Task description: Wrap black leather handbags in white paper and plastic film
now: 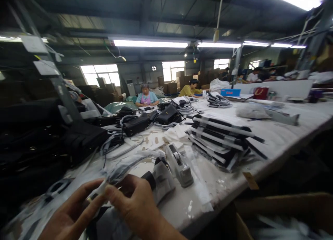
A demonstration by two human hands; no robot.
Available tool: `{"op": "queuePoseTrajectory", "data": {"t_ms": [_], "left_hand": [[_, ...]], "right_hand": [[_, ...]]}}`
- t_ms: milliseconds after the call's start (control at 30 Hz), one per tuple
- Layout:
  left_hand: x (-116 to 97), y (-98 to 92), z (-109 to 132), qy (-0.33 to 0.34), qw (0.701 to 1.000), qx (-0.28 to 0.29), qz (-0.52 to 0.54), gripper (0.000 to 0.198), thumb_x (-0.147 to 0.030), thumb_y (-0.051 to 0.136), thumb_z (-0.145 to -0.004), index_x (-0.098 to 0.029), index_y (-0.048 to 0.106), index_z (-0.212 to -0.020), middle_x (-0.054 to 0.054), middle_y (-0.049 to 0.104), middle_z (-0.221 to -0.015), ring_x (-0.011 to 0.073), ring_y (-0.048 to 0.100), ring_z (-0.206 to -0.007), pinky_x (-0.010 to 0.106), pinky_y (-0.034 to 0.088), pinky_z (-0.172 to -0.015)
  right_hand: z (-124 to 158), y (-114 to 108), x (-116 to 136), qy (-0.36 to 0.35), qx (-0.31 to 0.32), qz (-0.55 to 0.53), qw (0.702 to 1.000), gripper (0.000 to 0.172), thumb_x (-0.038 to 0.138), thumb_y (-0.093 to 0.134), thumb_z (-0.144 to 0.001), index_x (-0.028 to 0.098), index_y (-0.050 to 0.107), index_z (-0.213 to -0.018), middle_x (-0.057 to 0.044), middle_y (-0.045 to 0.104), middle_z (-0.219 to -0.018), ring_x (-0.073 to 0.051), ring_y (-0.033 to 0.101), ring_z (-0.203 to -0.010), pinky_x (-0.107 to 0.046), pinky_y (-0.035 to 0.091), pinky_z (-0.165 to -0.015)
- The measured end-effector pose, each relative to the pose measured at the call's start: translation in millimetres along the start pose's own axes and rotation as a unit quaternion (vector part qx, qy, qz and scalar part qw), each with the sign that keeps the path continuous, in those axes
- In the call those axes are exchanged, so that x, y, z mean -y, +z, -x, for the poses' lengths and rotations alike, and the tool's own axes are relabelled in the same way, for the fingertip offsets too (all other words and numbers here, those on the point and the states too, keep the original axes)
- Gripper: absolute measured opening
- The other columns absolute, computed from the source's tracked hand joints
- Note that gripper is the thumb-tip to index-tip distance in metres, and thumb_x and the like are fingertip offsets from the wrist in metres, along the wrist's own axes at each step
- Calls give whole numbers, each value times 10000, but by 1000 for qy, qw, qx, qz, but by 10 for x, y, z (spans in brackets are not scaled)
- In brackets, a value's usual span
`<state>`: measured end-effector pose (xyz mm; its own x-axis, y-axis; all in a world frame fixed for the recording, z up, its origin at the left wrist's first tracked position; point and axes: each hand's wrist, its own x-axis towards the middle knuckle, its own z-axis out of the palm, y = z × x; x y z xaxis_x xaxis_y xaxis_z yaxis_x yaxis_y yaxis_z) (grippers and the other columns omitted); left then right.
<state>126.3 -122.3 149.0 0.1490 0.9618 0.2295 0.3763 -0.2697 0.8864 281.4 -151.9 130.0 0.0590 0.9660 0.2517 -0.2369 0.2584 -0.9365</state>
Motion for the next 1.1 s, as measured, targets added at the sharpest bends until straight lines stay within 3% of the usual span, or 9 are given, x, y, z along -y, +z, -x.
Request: {"op": "queuePoseTrajectory", "data": {"t_ms": [133, 267, 367, 433, 533, 667, 800, 900, 1100], "left_hand": [[21, -39, 27, 39, 999, -14, -7, 668, -680, 669, -705, -318, 609, -1263, 31, 649, -1301, 312, 571, -1240, 425, 446, -1067], [177, -57, 7, 25, 998, -44, -32, 744, -633, 736, -666, -350, 563, -1331, 23, 603, -1366, 334, 515, -1297, 498, 354, -1124], [269, -102, -90, -13, 998, -66, -1, 665, -615, 722, -700, -346, 594, -1295, 14, 642, -1312, 314, 573, -1238, 451, 447, -1061], [313, -143, -179, -16, 997, -65, 46, 706, -596, 748, -686, -323, 580, -1315, 27, 669, -1266, 308, 607, -1193, 400, 515, -989], [379, -176, -295, -31, 993, -56, 104, 791, -588, 755, -698, -303, 503, -1391, 61, 689, -1220, 308, 635, -1147, 406, 529, -963], [601, -101, -337, -2, 986, -69, 154, 902, -670, 706, -709, -312, 381, -1471, 85, 540, -1430, 329, 498, -1313, 446, 421, -1081], [998, 51, -199, 5, 987, -14, 159, 948, -876, 541, -641, -234, 561, -1338, 147, 592, -1361, 389, 532, -1265, 533, 394, -1087], [1182, 120, -48, -10, 996, 13, 93, 835, -837, 619, -616, -226, 668, -1183, 148, 650, -1276, 404, 580, -1202, 570, 393, -1077], [1050, 149, 23, -41, 998, -44, 30, 503, -577, 712, -709, -221, 698, -1063, 85, 732, -1109, 334, 631, -1140, 471, 474, -1026]], "right_hand": [[12, -238, -57, -40, 5, 97, 994, 344, 476, 612, -910, 204, 744, -1074, -59, 733, -931, -193, 681, -829, -281, 529, -754], [4, -672, -248, -100, -159, 239, 953, 289, 450, 577, -927, 237, 741, -1032, -56, 738, -969, -206, 690, -857, -309, 537, -805], [-76, -1051, -482, -127, -283, 332, 891, 348, 464, 546, -926, 217, 699, -1117, -90, 702, -1148, -260, 641, -1080, -405, 485, -981], [-160, -1275, -650, -119, -304, 380, 865, 492, 504, 567, -892, 197, 616, -1273, -118, 608, -1334, -298, 529, -1265, -481, 385, -1097], [-290, -1508, -862, -55, -227, 380, 895, 711, 566, 609, -831, 210, 468, -1430, -117, 468, -1484, -309, 399, -1390, -509, 294, -1159], [-398, -1622, -1031, 16, -143, 297, 944, 698, 569, 621, -817, 200, 498, -1396, -136, 527, -1431, -296, 496, -1320, -456, 357, -1125], [-419, -1615, -1147, -5, -163, 237, 958, 613, 538, 651, -814, 163, 563, -1291, -144, 608, -1323, -291, 552, -1247, -429, 400, -1085], [-423, -1585, -1219, -15, -183, 217, 959, 583, 529, 662, -810, 164, 580, -1258, -131, 643, -1260, -296, 591, -1180, -430, 444, -1035], [-646, -1522, -1255, -39, -203, 227, 952, 621, 563, 650, -805, 168, 589, -1280, -129, 650, -1265, -309, 587, -1191, -437, 447, -1044]]}}
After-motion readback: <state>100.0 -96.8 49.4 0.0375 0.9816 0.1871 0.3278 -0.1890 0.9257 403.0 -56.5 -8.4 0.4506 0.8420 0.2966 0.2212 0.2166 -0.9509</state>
